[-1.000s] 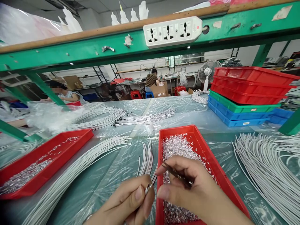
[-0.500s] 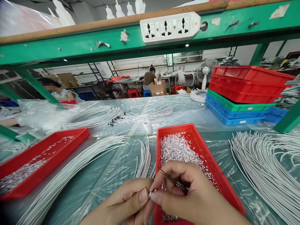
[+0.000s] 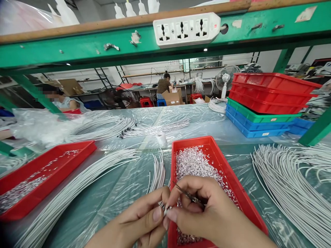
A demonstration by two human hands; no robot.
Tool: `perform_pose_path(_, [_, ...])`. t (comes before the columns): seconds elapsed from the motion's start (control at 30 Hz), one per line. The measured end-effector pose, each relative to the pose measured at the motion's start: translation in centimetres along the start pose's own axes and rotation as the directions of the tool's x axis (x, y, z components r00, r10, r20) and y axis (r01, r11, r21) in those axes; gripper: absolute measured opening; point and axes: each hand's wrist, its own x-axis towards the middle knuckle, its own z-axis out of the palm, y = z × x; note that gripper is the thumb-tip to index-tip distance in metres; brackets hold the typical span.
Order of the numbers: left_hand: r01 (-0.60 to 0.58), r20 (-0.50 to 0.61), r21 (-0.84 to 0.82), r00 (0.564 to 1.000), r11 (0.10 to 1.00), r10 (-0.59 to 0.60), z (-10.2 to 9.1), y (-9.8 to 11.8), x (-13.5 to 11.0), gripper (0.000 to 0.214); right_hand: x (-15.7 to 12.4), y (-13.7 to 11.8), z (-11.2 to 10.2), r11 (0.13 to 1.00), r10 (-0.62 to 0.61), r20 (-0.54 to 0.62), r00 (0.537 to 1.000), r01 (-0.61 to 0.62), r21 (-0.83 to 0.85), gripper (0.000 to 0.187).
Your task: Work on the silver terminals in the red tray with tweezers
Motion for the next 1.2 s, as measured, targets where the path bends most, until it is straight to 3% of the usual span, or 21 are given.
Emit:
perform_pose_path(0.4, [0.014, -0.148, 0.146, 0.989, 0.989, 0.008, 0.2, 0.4, 0.3, 0.032, 0.2, -0.3, 0.3, 0.998, 0.064, -0.091, 0.994, -0.066, -0.024, 0.006])
perform_pose_path(0.6, [0.016, -0.166, 0.160, 0.986, 0.987, 0.011, 0.5, 0.5, 0.2, 0.031, 0.2, 0.0, -0.1, 0.999, 0.031, -0.052, 0.998, -0.033, -0.026, 0.008])
perform_pose_path(0.9, [0.042, -0.169, 0.182, 0.986, 0.982, -0.011, 0.4, 0.5, 0.3, 0.032, 0.0, 0.9, -1.0, 0.989, 0.097, 0.094, 0.991, -0.106, 0.101, 0.019])
perform_pose_path(1.2, [0.054, -0.191, 0.206, 0.981, 0.977, -0.013, 0.3, 0.0, 0.7, 0.034, 0.4, 0.0, -0.6, 0.974, 0.147, 0.075, 0.986, -0.158, 0.164, 0.016])
